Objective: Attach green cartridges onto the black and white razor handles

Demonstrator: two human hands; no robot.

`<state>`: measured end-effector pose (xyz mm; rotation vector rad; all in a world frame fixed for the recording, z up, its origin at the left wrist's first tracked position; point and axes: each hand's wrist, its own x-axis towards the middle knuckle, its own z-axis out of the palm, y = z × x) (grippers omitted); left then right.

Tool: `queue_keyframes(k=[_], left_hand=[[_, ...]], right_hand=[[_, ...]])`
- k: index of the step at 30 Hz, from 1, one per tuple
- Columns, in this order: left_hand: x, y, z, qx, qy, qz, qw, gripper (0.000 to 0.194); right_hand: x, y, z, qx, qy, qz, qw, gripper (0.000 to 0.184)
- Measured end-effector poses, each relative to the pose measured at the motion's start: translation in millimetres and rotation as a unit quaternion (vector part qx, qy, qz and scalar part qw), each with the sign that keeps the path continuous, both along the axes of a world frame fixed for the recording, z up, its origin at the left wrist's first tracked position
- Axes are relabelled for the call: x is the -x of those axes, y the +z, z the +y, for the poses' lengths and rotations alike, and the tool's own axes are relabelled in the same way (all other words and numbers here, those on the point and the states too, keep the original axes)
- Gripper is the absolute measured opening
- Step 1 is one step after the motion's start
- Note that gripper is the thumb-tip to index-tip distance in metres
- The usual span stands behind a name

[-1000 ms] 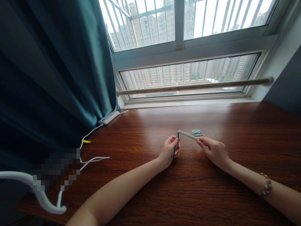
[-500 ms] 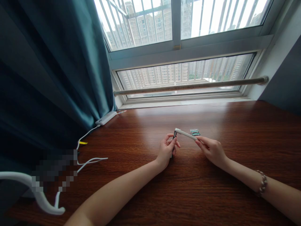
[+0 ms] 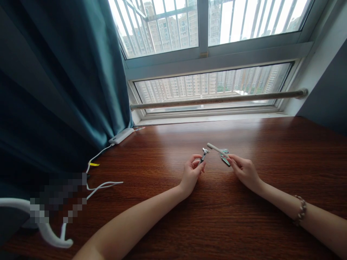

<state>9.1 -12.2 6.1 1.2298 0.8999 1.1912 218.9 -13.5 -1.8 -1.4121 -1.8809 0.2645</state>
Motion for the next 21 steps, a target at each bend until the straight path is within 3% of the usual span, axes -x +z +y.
queue_keyframes(k=[2, 11, 21], left_hand=[[-0.4, 0.7, -1.3, -0.012, 0.004, 0.015, 1.0, 0.024], [-2.9, 7.1, -4.8, -0.023, 0.036, 0.038, 0.998, 0.021], [-1.7, 0.3, -1.4, -0.061, 0.045, 0.064, 0.995, 0.018]], right_hand=[[0.0, 0.1, -0.1, 0.001, 0.019, -0.002, 1.0, 0.038], [-2.3, 2.1, 1.3, -0.004, -0.018, -0.002, 1.0, 0.038], [-1.0, 3.0, -0.2, -0.025, -0.054, -0.039, 0.997, 0.033]])
